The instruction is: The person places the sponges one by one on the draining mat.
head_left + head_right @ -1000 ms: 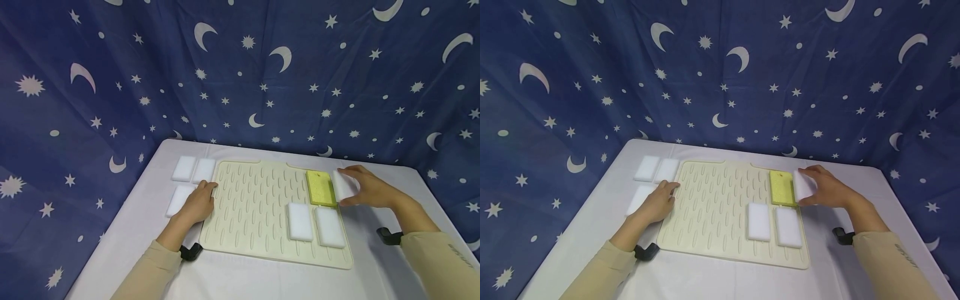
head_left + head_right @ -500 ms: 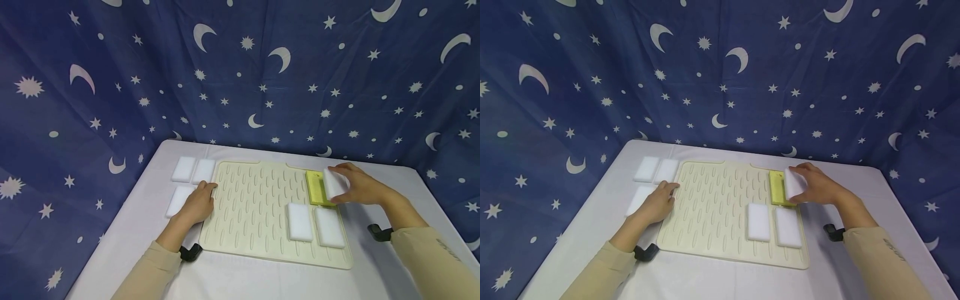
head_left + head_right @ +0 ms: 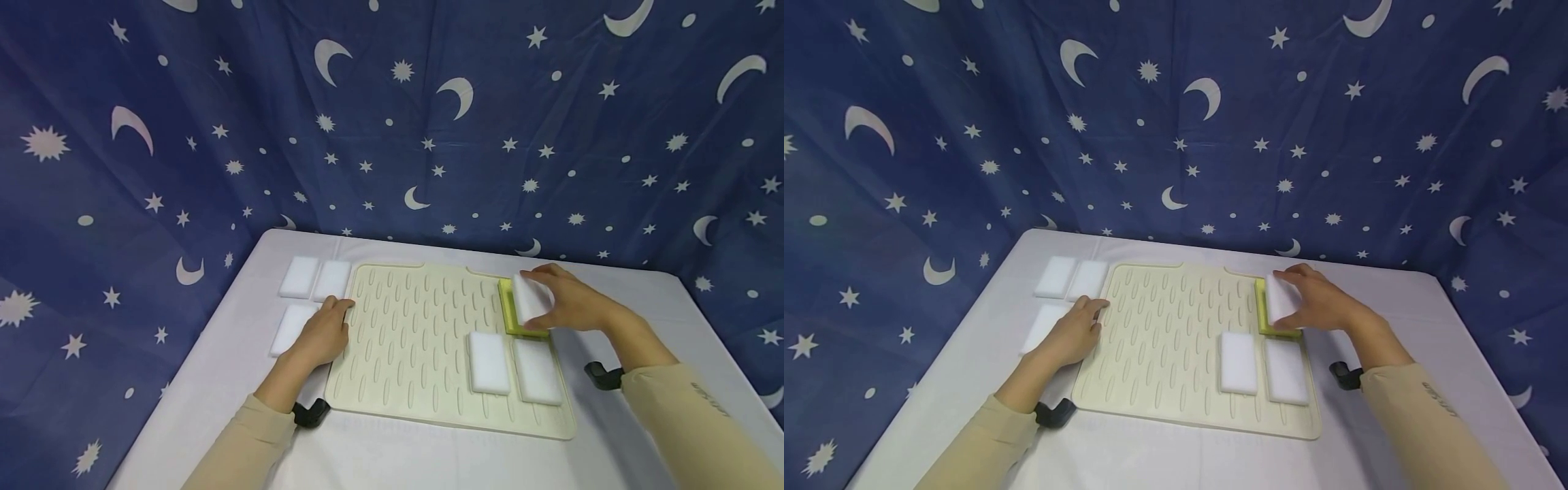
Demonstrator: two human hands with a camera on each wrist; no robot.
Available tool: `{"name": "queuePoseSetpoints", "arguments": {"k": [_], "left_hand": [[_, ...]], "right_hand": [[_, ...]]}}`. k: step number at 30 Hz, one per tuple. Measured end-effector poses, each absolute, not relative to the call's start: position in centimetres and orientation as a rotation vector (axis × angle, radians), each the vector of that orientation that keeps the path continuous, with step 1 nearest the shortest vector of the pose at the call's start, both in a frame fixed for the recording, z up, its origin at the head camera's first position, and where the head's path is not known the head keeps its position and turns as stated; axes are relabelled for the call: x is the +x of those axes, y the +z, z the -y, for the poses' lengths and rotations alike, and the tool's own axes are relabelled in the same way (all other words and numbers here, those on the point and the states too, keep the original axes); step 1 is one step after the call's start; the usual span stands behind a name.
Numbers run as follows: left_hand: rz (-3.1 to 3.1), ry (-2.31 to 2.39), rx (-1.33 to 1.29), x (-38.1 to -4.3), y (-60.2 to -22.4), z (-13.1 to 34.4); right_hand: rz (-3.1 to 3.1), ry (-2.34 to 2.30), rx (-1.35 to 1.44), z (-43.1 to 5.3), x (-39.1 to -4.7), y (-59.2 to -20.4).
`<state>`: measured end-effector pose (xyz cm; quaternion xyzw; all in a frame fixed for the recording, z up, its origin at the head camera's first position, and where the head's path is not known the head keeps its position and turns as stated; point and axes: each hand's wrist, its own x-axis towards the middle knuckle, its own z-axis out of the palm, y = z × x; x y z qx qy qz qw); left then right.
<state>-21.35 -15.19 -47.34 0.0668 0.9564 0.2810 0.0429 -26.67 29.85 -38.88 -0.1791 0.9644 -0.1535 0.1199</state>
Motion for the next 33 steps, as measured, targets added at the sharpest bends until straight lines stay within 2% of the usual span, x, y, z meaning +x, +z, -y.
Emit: {"name": "queuePoseSetpoints", "arguments": {"k": [33], "left_hand": [[-2.922, 0.868, 0.204, -21.3, -47.3, 15.2]], "right_hand": [[-2.811, -0.444, -0.603, -25.9, -27.6, -40.0]]}}
